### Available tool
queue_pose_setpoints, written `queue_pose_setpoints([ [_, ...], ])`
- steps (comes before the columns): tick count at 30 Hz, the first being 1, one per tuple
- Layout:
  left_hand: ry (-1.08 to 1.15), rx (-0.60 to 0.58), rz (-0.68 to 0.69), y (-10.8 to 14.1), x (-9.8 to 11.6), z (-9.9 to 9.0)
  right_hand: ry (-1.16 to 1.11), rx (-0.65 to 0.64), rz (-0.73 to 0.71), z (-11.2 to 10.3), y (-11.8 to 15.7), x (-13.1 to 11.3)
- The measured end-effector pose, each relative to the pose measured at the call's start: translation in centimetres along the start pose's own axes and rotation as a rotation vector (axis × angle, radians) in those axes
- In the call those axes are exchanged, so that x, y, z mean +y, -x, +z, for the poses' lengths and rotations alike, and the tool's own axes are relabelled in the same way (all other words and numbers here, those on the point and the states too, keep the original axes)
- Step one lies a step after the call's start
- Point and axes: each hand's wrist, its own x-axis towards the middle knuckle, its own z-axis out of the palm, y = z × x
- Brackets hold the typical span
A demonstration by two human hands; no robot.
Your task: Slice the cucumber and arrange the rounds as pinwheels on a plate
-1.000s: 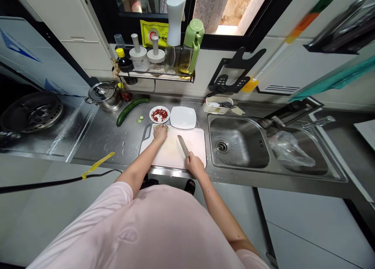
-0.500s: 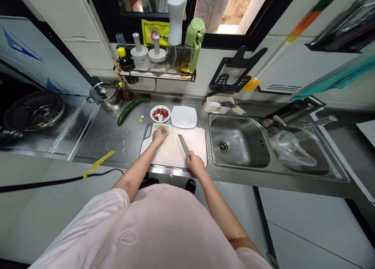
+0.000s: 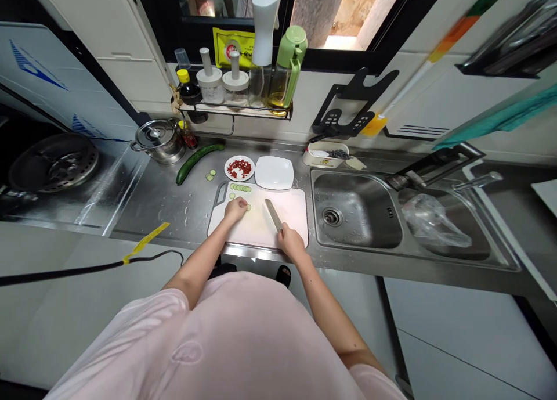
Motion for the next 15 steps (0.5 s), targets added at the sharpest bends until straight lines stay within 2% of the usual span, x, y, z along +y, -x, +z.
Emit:
queue_pose_setpoints([
  [9,-0.165,0.061,0.05,0.6,-0.1,0.5,-0.005,0.004,0.018,-0.3,0.0,0.0],
  [13,-0.14,0.073,0.03,0.4,-0.2,0.4,-0.06,0.016,0.006,-1.0,0.6,0.4],
  [15,-0.102,0.064,0.007,0.3,-0.3,0.3,-0.111,0.004,-0.046,-1.4,1.1,0.7],
])
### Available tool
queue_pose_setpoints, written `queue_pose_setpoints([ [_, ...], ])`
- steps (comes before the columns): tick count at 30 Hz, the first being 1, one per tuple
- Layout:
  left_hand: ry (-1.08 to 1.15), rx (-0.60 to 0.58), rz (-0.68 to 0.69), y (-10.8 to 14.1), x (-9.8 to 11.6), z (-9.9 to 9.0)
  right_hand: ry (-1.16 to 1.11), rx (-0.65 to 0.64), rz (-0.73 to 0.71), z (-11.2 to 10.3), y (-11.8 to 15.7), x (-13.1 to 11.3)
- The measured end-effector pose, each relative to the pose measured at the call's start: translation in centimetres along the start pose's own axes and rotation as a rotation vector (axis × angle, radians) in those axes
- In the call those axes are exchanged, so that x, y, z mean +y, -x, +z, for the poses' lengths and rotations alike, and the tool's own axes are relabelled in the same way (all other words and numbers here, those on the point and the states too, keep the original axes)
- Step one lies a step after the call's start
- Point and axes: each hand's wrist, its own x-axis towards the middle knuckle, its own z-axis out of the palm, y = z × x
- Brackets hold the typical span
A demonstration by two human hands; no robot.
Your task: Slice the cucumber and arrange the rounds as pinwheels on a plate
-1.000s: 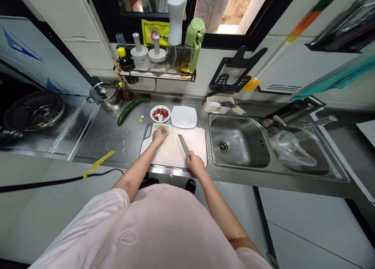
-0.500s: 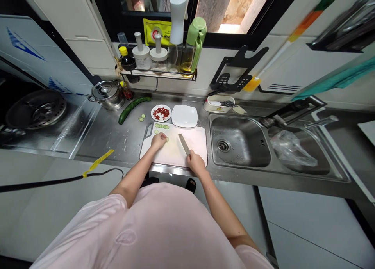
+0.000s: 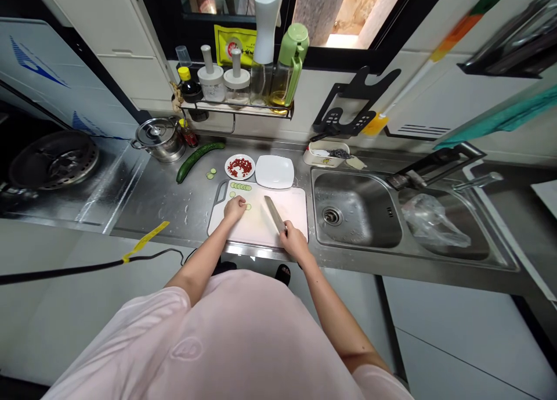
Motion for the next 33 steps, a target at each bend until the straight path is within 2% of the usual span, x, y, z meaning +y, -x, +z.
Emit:
queue_pose_setpoints([
  [4,0.037,0.008,-0.006,-0.2,-0.3,-0.1,-0.086,-0.018,-0.182,-0.5,0.8,0.3],
  [6,0.044,0.01,-0.003,-0.2,-0.4,0.0,-0.076,-0.019,-0.211,-0.5,1.2,0.0],
  [14,0.042,0.011,-0.007,-0.2,-0.3,0.0,0.118,-0.098,-0.162,-0.2,1.9,-1.7],
  [33,0.038,-0.015,-0.032,-0.4,-0.1,-0.3,0.193,-0.126,-0.196,0.0,1.4,-2.0],
])
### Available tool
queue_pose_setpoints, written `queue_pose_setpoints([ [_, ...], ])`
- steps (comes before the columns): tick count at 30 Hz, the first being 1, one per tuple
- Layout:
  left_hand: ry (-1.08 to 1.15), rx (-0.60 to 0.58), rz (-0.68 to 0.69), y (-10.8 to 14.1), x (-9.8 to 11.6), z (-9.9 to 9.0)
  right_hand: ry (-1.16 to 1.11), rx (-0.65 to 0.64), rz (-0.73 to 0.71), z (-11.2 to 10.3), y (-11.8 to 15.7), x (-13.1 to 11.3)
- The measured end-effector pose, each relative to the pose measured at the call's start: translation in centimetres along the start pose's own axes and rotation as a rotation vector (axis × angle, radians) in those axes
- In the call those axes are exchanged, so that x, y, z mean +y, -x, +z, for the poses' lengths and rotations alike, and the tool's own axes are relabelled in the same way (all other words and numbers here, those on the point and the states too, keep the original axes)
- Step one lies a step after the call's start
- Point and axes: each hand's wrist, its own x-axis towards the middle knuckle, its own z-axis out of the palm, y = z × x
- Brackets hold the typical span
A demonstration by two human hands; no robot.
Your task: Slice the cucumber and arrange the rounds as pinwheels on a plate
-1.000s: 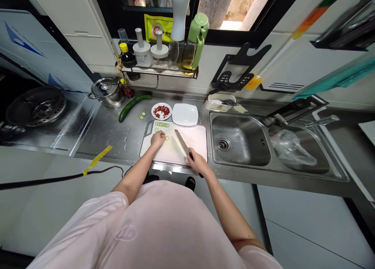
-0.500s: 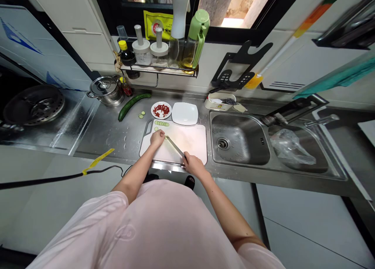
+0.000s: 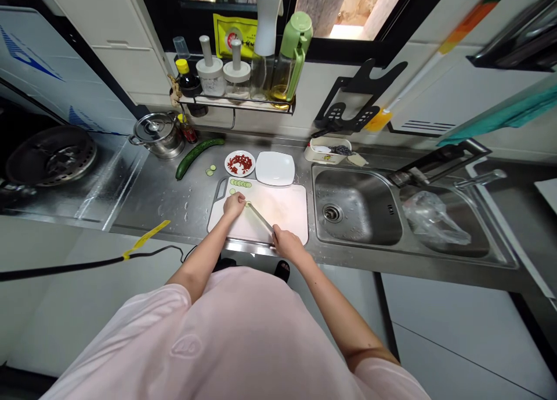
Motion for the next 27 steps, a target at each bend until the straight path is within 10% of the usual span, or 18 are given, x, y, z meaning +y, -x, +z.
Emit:
queue_pose_setpoints([
  [27,-0.009,-0.023,-0.019,-0.3,-0.1,0.1,-0.002,-0.061,-0.012,-0.6,-1.0,-0.5],
])
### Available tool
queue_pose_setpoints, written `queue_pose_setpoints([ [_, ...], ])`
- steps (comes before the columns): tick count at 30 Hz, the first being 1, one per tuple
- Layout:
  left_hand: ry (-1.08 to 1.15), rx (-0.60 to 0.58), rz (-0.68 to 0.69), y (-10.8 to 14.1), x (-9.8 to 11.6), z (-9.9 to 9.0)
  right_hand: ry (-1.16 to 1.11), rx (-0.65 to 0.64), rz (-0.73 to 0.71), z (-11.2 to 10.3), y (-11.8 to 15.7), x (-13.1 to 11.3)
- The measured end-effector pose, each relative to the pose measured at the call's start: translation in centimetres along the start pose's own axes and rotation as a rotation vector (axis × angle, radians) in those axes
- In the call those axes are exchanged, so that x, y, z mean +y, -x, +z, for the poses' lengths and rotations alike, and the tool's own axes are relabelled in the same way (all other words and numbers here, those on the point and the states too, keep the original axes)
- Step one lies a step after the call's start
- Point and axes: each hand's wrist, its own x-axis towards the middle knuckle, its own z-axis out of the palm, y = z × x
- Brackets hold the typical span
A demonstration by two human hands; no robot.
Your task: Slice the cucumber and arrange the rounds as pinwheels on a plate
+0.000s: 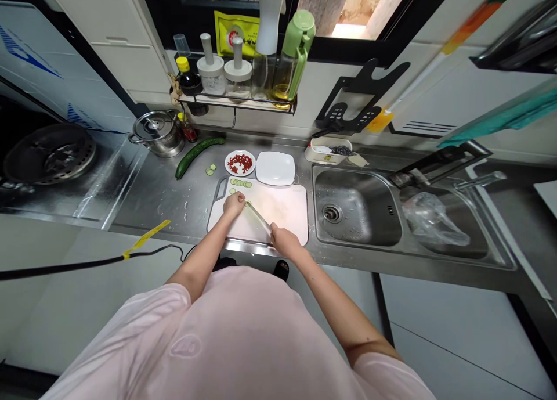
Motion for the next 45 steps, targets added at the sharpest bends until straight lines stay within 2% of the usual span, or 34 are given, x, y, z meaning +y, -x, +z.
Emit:
queue_pose_setpoints([
  [21,-0.002,-0.001,-0.022,-0.1,0.1,0.0,0.023,-0.026,0.002,-0.5,-0.1,0.1],
  [35,-0.004,-0.008,-0.004,-0.2,-0.1,0.0,0.007,-0.061,0.018,-0.7,2.0,0.9],
  [45,-0.014,-0.015,-0.004,-0.2,0.0,-0.1,-0.003,-0.067,0.007,-0.9,0.4,0.4],
])
